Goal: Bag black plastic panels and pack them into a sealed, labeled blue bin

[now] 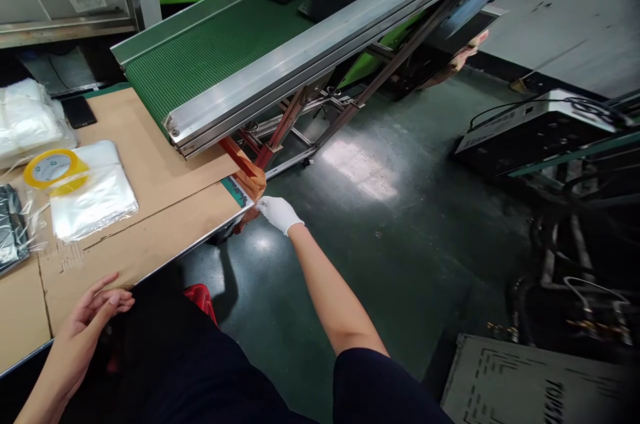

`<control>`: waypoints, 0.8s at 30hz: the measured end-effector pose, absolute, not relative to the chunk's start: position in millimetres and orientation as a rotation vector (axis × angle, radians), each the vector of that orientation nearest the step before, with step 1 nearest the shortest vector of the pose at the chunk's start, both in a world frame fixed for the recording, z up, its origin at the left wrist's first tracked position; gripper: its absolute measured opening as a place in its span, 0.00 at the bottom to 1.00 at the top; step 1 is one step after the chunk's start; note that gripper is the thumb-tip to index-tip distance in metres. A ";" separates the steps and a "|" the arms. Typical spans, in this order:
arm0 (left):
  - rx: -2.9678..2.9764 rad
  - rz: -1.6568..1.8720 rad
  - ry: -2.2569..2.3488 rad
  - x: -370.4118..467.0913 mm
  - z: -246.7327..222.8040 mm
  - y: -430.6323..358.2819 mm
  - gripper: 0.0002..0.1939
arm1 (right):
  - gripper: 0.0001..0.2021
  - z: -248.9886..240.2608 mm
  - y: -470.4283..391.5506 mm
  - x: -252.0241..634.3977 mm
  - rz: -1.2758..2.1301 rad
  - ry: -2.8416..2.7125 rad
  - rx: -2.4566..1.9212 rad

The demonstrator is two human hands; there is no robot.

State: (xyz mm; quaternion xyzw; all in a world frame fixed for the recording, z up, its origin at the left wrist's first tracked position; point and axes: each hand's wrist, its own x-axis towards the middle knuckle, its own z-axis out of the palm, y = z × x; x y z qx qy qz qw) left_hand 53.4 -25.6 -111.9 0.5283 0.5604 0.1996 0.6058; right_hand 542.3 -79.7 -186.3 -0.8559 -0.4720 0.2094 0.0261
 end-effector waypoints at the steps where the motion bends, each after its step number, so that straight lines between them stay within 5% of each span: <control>1: 1.219 0.461 1.297 53.1 -111.9 -25.4 0.44 | 0.14 -185.3 -79.8 541.9 0.657 -1.458 -2.627; 24: 1.176 0.490 1.244 43.9 -118.1 -21.5 0.42 | 0.16 -158.6 -115.8 521.3 0.851 -0.909 -1.876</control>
